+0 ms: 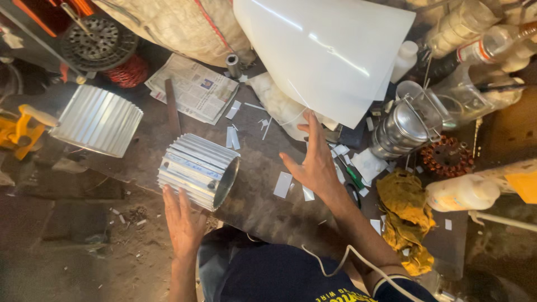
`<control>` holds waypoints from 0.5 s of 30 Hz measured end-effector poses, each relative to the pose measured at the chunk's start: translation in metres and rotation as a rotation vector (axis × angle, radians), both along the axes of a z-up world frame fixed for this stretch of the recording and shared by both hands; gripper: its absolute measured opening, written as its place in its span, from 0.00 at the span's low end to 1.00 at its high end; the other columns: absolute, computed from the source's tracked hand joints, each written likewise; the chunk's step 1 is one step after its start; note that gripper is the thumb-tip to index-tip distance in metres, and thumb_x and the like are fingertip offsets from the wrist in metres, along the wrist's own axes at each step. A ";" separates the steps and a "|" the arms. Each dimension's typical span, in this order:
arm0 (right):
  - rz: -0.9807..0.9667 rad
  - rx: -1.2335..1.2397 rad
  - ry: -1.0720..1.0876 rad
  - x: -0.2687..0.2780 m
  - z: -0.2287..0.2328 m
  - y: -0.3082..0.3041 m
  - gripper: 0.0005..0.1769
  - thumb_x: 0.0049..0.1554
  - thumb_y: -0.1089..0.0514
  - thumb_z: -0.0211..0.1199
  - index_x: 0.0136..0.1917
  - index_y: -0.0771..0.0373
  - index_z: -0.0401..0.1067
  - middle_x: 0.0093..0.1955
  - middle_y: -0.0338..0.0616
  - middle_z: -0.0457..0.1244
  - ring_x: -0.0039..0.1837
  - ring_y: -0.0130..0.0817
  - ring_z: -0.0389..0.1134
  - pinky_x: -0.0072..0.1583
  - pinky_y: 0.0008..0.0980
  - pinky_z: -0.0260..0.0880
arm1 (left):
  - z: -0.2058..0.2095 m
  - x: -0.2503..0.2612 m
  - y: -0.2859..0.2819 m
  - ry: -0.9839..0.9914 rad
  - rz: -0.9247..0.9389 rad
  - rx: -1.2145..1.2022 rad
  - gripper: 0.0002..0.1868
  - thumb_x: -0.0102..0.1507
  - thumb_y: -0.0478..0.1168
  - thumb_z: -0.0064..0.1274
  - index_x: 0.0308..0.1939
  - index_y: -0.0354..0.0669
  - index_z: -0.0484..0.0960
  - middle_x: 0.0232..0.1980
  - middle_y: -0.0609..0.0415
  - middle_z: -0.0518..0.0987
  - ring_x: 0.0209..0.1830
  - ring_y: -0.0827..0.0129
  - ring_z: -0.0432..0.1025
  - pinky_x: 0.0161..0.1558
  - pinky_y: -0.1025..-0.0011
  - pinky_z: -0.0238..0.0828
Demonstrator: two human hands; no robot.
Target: The person retrieves small white plastic pieces from a yellow bag, then uses scissors to cut strips from a large white plastic sheet. The cut strips are folded and placed into a cylindrical metal component with internal fins.
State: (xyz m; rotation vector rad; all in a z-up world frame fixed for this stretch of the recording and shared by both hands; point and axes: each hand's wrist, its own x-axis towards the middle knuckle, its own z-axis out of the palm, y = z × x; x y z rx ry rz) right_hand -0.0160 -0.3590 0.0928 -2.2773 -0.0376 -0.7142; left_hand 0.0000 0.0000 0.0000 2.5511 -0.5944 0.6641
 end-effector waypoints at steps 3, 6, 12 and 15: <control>0.057 0.021 0.084 -0.001 0.005 0.010 0.66 0.49 0.56 0.76 0.82 0.68 0.31 0.81 0.66 0.47 0.71 0.50 0.66 0.69 0.53 0.67 | 0.008 -0.002 -0.002 0.003 -0.044 -0.042 0.53 0.53 0.40 0.69 0.77 0.38 0.55 0.78 0.22 0.51 0.79 0.27 0.51 0.74 0.42 0.54; 0.114 0.005 0.084 0.000 0.006 0.017 0.66 0.49 0.57 0.76 0.82 0.70 0.30 0.80 0.68 0.47 0.69 0.51 0.66 0.67 0.53 0.67 | 0.010 -0.001 -0.006 -0.003 -0.031 -0.067 0.52 0.52 0.40 0.70 0.74 0.36 0.57 0.77 0.21 0.53 0.78 0.27 0.52 0.73 0.43 0.55; 0.125 0.047 0.038 0.001 0.002 0.017 0.67 0.50 0.59 0.76 0.82 0.69 0.28 0.76 0.67 0.54 0.64 0.49 0.70 0.65 0.49 0.70 | 0.005 -0.008 -0.004 0.006 -0.018 -0.063 0.51 0.52 0.38 0.70 0.74 0.34 0.59 0.77 0.21 0.55 0.77 0.26 0.53 0.72 0.42 0.57; 0.084 0.081 -0.041 -0.003 0.006 0.001 0.67 0.55 0.62 0.75 0.83 0.69 0.22 0.69 0.60 0.64 0.61 0.46 0.74 0.65 0.42 0.75 | 0.003 -0.014 -0.004 -0.039 -0.033 -0.082 0.50 0.54 0.35 0.69 0.75 0.33 0.58 0.77 0.20 0.54 0.77 0.25 0.55 0.73 0.41 0.58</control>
